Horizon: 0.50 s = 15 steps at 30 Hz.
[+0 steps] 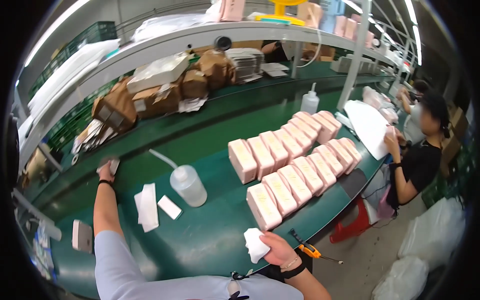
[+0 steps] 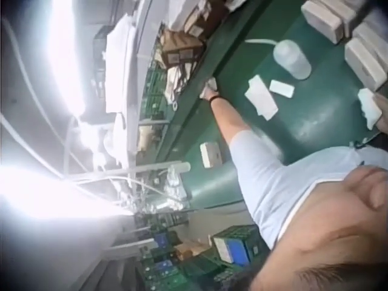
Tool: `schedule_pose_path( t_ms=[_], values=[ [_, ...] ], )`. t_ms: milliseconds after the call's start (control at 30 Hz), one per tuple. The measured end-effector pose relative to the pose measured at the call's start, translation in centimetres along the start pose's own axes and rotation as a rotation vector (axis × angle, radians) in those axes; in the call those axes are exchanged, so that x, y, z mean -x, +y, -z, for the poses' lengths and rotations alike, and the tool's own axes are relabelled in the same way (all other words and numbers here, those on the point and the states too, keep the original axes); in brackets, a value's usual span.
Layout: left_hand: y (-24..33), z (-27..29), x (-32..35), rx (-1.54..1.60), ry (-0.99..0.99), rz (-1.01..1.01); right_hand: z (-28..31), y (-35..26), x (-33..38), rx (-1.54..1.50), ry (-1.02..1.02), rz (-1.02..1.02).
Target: The person cleans pink electronic devices with a cloth and liquid, blows air onto them with a nozzle, and rows them on the table, then repeats the process with white devices.
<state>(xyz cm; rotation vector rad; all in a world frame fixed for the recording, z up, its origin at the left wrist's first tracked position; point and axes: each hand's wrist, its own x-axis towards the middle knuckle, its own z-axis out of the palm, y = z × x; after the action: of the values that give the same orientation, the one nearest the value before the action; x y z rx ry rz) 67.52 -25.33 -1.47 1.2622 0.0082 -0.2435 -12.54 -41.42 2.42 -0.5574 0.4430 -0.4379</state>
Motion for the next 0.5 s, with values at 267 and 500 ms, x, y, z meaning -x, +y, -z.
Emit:
schedule_pose_path(
  t_ms=[267,500],
  values=[
    [2.5,0.6,1.7,-0.007,0.031,0.352,0.5,0.3,0.4,0.021,-0.051,0.003],
    [5.6,-1.9,19.9,0.54,-0.158,0.518,0.5,0.2,0.0,0.078,-0.108,0.025]
  ],
)
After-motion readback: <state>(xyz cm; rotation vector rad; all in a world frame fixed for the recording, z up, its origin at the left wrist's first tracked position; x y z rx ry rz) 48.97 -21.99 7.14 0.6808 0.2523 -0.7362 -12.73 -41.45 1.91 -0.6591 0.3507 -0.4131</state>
